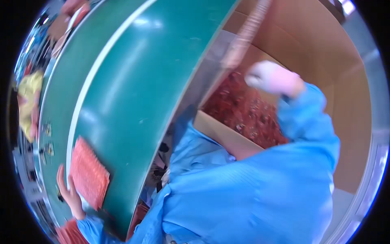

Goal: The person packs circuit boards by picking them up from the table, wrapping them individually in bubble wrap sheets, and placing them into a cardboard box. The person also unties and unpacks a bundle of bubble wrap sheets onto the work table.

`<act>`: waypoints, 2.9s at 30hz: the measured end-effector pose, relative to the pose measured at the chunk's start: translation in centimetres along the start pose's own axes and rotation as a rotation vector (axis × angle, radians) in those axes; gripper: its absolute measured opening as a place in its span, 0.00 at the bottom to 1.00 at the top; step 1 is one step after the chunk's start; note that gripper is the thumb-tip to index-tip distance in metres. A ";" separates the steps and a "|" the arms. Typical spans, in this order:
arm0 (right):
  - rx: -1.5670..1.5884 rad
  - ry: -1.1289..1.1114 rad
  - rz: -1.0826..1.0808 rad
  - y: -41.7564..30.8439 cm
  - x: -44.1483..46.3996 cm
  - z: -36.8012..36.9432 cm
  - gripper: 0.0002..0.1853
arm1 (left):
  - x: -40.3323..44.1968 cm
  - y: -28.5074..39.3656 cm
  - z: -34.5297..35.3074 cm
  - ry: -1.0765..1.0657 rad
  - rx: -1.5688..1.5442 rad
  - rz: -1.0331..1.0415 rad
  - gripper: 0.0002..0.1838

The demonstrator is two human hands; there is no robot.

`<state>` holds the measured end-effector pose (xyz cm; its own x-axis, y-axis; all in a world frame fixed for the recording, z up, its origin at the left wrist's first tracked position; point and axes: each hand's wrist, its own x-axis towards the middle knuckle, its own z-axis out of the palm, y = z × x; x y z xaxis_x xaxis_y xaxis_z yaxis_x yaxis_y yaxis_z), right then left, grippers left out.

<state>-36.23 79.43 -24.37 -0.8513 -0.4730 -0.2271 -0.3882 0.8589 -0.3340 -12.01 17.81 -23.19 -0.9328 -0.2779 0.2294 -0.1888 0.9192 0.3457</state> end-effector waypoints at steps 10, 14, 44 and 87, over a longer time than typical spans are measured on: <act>0.047 -0.239 -1.059 -29.0 4.4 0.1 0.17 | 1.2 1.9 6.7 -0.109 0.115 0.222 0.38; 0.098 -0.215 -1.160 -39.2 10.2 2.2 0.13 | -0.1 1.9 7.7 -0.006 0.088 0.222 0.39; -0.399 0.020 -0.599 -60.6 43.9 11.2 0.20 | 0.3 1.1 7.8 0.017 -0.025 0.171 0.43; 0.065 0.514 -1.147 -38.7 5.9 7.9 0.14 | -3.4 -1.3 0.8 0.558 -0.180 0.331 0.04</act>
<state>-23.51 41.87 -19.99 -0.0812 -0.7958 0.6001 -0.9885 -0.0126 -0.1505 -8.89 17.80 -25.15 -0.6253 -0.1367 0.7683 0.1785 0.9334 0.3114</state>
